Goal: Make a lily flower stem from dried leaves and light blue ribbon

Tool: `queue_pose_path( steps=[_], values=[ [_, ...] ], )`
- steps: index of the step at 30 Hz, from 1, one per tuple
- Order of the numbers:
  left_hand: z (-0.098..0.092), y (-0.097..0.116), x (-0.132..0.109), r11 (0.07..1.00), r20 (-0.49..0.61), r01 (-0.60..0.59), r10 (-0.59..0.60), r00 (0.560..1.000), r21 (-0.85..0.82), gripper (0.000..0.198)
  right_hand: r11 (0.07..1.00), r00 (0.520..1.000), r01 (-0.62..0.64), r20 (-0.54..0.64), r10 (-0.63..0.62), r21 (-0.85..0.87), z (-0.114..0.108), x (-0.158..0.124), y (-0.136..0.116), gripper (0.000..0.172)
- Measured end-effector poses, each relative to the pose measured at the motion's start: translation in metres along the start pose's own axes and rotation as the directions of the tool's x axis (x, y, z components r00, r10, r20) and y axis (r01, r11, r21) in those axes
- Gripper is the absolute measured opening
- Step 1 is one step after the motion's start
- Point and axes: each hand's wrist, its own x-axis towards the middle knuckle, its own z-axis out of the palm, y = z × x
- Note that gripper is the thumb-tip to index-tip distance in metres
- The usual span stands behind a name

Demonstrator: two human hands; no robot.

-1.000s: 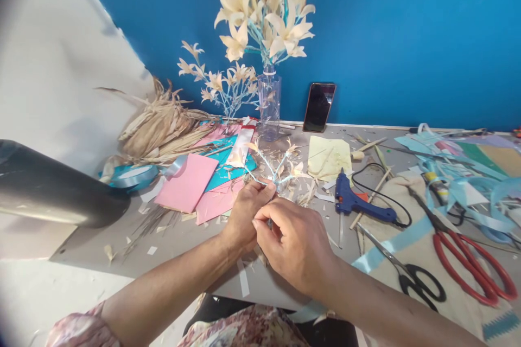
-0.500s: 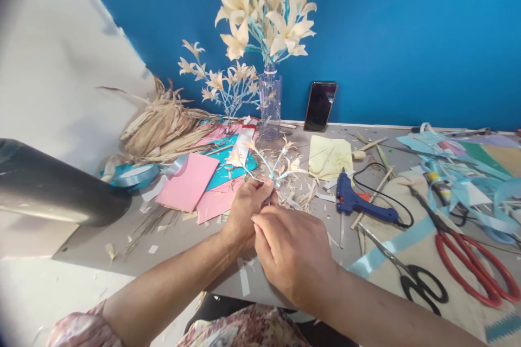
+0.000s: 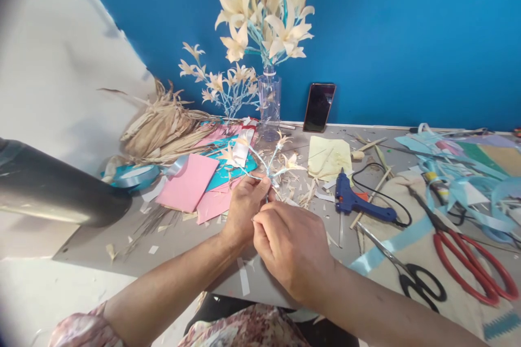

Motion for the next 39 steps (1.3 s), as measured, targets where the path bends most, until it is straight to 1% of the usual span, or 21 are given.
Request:
queue_pose_path(
  steps=[3, 10, 15, 20, 25, 31, 39],
  values=[
    [-0.0007, -0.0002, 0.001, 1.0, 0.002, -0.005, 0.005, 1.0, 0.015, 0.02, 0.999, 1.0, 0.012, 0.023, -0.013, 0.04, -0.0004, -0.0003, 0.0011, 0.023],
    [-0.0008, -0.0008, 0.0016, 0.999, -0.013, -0.036, 0.036, 0.999, 0.027, 0.016, 1.0, 1.0, -0.016, 0.011, 0.017, -0.026, 0.0003, -0.0017, -0.0002, 0.025],
    [-0.001, -0.0022, 0.0028, 0.999, -0.022, -0.049, 0.049, 0.999, -0.003, 0.016, 0.998, 1.0, -0.015, 0.011, 0.015, 0.058, -0.0027, -0.0006, -0.0002, 0.022],
    [-0.0014, -0.0025, 0.0028, 0.998, -0.021, -0.05, 0.051, 0.998, 0.028, 0.016, 0.997, 0.999, -0.032, 0.009, 0.032, 0.071, -0.002, 0.0014, 0.0004, 0.022],
    [-0.0005, -0.0005, 0.0008, 0.999, -0.019, -0.031, 0.032, 0.999, 0.023, 0.016, 0.984, 0.995, -0.095, 0.009, 0.094, 0.152, 0.0001, 0.0002, 0.0, 0.021],
    [0.001, 0.0018, -0.0009, 1.0, -0.012, -0.024, 0.024, 1.0, -0.002, 0.014, 0.97, 0.989, -0.15, 0.042, 0.144, 0.193, -0.0018, 0.0004, -0.0016, 0.02],
    [0.0018, 0.0027, -0.0037, 1.0, 0.013, 0.003, -0.003, 1.0, -0.023, 0.012, 0.952, 0.984, -0.179, 0.059, 0.169, 0.249, -0.0019, 0.0016, -0.0005, 0.02]
  ],
)
